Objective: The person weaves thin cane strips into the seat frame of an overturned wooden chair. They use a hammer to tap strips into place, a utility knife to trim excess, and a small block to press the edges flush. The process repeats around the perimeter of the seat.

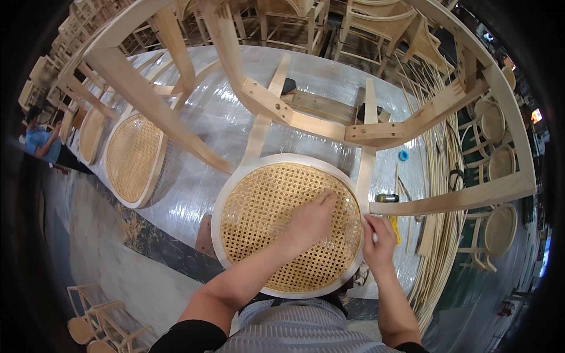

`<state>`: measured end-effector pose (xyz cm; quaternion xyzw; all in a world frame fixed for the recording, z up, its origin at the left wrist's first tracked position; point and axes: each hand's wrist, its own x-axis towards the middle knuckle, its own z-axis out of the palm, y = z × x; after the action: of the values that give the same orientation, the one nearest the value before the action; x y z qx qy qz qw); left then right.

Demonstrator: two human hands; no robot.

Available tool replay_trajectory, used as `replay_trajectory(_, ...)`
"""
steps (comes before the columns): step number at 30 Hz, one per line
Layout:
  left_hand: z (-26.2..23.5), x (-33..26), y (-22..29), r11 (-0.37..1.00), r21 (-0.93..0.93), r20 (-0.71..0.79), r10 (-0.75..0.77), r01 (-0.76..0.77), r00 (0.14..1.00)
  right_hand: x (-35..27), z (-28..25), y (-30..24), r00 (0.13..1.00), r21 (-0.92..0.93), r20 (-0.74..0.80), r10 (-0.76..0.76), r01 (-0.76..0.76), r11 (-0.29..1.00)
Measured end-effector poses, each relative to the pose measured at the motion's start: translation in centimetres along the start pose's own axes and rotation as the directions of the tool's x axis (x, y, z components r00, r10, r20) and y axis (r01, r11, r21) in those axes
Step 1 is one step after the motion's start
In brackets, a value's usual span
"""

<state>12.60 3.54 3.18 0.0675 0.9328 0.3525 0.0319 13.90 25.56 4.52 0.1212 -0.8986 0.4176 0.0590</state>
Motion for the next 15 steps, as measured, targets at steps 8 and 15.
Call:
replay_trajectory(8, -0.7, -1.6, -0.3, 0.993, -0.12, -0.091, -0.029, 0.018, 0.995, 13.0, 7.7, 0.2, 0.919, -0.238, 0.153, -0.363, 0.39, 0.889)
replay_trajectory(15, -3.1, -1.0, -3.0, 0.994, -0.084, -0.233, -0.085, 0.067, 0.969, 13.9, 8.7, 0.7, 0.89, -0.202, 0.255, -0.379, 0.432, 0.879)
